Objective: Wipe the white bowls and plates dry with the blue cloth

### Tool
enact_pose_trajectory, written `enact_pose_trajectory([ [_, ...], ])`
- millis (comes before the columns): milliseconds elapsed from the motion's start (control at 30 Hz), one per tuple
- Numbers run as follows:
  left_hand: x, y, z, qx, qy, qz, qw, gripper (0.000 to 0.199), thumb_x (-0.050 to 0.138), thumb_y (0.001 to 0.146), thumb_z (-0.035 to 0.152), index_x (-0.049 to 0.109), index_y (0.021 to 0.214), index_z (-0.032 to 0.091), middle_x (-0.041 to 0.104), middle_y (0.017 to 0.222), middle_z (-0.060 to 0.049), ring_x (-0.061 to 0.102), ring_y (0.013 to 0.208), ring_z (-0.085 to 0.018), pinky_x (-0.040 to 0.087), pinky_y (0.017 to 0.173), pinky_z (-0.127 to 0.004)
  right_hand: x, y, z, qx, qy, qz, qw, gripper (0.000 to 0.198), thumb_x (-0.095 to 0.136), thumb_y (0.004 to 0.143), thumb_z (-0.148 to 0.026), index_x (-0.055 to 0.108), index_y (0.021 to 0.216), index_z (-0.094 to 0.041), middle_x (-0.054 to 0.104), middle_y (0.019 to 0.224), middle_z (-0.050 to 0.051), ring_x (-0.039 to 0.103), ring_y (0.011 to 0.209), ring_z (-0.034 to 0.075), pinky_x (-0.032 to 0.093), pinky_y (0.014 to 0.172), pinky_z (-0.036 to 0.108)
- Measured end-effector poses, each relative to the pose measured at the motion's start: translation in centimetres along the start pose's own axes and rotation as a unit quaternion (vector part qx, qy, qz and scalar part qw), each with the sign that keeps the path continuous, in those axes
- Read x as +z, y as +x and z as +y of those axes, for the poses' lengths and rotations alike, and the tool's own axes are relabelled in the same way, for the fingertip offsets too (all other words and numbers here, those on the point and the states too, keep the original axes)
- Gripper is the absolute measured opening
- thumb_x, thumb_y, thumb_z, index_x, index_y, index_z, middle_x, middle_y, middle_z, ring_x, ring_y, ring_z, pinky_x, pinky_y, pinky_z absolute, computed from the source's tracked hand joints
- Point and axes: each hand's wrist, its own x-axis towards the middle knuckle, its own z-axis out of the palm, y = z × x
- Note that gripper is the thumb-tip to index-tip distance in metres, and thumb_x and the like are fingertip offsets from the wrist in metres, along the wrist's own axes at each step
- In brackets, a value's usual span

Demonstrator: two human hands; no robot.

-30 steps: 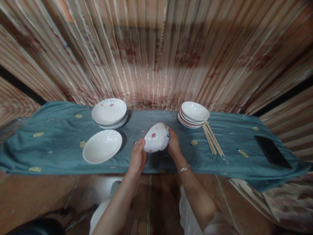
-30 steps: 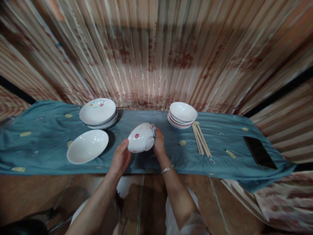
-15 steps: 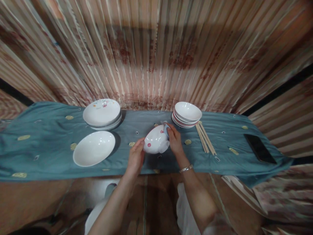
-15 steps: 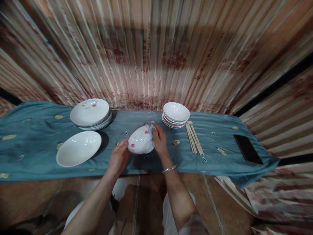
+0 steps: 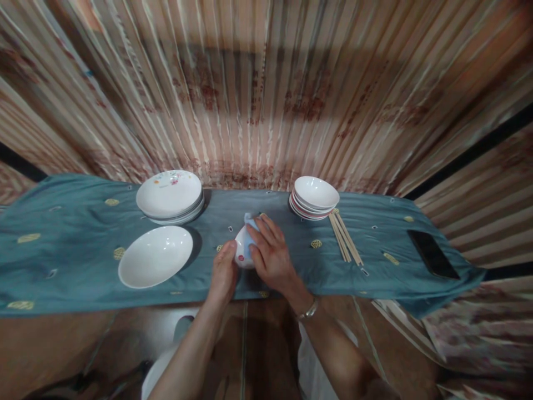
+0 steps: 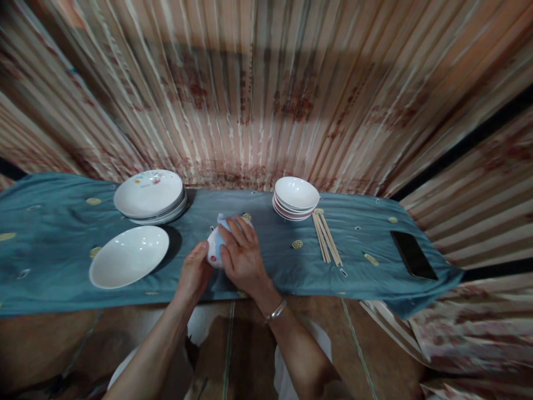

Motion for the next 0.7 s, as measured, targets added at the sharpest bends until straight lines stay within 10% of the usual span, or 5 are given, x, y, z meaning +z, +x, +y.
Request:
enact_pose_trajectory([
  [233,-0.6,0.2,0.5,-0.019,0.018,-0.017,1.0,0.038,0.091,0.053,0.04,0.07,0.072,0.016,0.068,0.069,0.002,0.057,0.061,-0.01,0.047,0.063,-0.022,0.3,0.0,-1.3,-0.042,-0.059,-0.024,0.997,0.042,0.042,0.101,-0.026,0.056,0.141,-0.019,0.054,0.15,0.01,0.035,0.148,0.025,0.026,0.123,0.05],
  [500,-0.6,0.5,0.5,-0.024,0.014,-0.016,0.999,0.04,0.089,0.058,0.042,0.071,0.078,0.013,0.07,0.07,-0.003,0.065,0.066,-0.016,0.05,0.066,-0.027,0.5,0.5,3.0,0.125,0.101,0.023,0.987,0.044,0.041,0.101,-0.038,0.057,0.139,-0.024,0.056,0.148,0.008,0.044,0.142,0.021,0.032,0.12,0.044],
  [700,-1.4,1.2,0.5,-0.037,-0.034,0.021,0.998,0.037,0.094,0.052,0.034,0.071,0.072,0.012,0.07,0.067,-0.001,0.063,0.061,-0.011,0.05,0.061,-0.02,2.7,-0.1,5.3,0.279,0.3,0.107,0.906,0.047,0.048,0.095,-0.049,0.064,0.131,-0.023,0.062,0.142,0.006,0.053,0.135,0.021,0.037,0.118,0.04],
])
